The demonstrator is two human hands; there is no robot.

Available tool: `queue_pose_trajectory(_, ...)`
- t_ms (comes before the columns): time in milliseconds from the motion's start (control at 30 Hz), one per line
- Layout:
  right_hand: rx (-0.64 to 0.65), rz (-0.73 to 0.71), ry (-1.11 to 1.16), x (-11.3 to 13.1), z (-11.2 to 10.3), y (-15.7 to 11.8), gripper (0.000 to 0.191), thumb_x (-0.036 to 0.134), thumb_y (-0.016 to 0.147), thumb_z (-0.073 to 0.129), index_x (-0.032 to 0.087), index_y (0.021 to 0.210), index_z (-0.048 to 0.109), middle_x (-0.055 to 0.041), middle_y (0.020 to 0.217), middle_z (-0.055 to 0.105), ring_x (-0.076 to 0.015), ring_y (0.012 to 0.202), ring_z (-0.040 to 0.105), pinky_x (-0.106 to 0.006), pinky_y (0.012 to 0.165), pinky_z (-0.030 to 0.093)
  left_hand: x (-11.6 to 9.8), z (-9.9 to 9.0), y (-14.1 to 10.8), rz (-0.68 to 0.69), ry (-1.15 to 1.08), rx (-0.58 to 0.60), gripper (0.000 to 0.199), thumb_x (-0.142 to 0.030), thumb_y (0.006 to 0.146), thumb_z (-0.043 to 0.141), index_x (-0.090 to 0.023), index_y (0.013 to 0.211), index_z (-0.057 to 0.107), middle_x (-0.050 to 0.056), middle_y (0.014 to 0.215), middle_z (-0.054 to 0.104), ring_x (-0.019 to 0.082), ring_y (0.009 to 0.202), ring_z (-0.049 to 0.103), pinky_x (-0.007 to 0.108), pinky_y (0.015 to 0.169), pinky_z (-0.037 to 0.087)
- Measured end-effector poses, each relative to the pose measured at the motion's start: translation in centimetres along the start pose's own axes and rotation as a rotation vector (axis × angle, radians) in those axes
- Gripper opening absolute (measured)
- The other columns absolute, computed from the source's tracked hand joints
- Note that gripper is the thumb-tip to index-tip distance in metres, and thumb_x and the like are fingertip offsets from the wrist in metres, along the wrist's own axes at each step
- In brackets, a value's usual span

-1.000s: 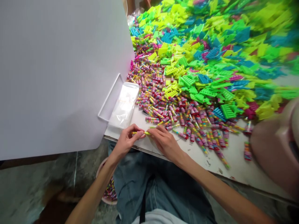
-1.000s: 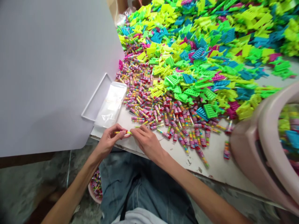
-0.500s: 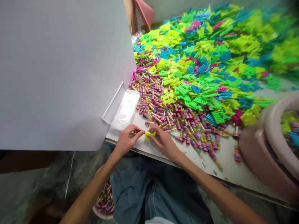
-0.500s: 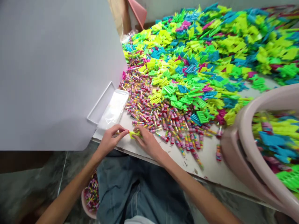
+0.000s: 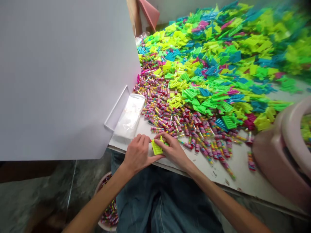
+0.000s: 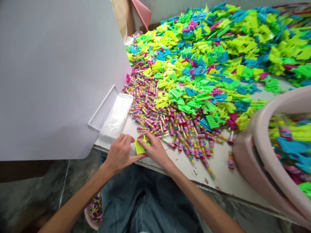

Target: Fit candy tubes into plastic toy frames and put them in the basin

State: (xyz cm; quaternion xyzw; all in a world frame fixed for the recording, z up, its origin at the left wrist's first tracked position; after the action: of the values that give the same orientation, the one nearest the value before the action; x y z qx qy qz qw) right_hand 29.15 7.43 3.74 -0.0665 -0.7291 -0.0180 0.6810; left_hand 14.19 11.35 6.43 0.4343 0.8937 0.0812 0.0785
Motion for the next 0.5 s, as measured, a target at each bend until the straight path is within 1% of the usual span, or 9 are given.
queue_pose_trajectory(167,0.001,-0.003,0.1,-0.57,0.03,-0.21,0.016,0.037,0.089,0.058,0.023,0.096,0.059,0.0009,0.086,0.06,-0.0161,0.074,0.055,-0.026,0.065,0.043,0.08,0.04,0.28,0.012,-0.115,-0.023,0.046,-0.063,0.085,0.055,-0.017,0.088,0.051,0.006,0.083,0.055,0.025,0.083,0.052,0.038,0.074,0.046)
queue_pose_trajectory(267,-0.013,-0.005,0.124,-0.75,-0.1,-0.31,0.016,0.037,0.089,0.059,0.023,0.097,0.059,0.001,0.086,0.06,-0.016,0.074,0.056,-0.026,0.064,0.043,0.11,-0.11,0.55,0.011,-0.174,-0.018,0.042,-0.059,0.085,0.057,-0.018,0.088,0.05,0.006,0.084,0.054,0.025,0.085,0.05,0.039,0.076,0.047)
queue_pose_trajectory(400,-0.009,0.011,0.122,-0.81,-0.34,-0.28,0.017,0.039,0.089,0.059,0.024,0.097,0.06,0.001,0.082,0.06,-0.0164,0.072,0.056,-0.025,0.06,0.042,0.01,-0.25,0.52,0.049,-0.195,0.001,0.033,-0.05,0.087,0.059,-0.018,0.088,0.05,0.006,0.086,0.055,0.025,0.086,0.049,0.039,0.077,0.047)
queue_pose_trajectory(500,0.021,0.029,0.147,-0.74,-0.3,-0.18,0.018,0.04,0.089,0.059,0.024,0.097,0.06,0.0002,0.084,0.062,-0.0172,0.073,0.057,-0.025,0.06,0.043,-0.08,-0.23,0.21,0.028,-0.187,-0.007,0.029,-0.046,0.087,0.06,-0.019,0.088,0.049,0.006,0.085,0.054,0.025,0.086,0.049,0.039,0.077,0.047)
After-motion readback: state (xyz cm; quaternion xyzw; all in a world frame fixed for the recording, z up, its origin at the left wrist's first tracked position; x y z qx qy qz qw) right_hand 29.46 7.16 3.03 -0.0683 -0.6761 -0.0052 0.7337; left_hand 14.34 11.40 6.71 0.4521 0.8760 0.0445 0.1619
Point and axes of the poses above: each hand's wrist, its own y-axis towards the middle knuckle, its own z-axis out of the palm, x = y × z, the point moved 2 cm from there along y, towards the middle knuckle
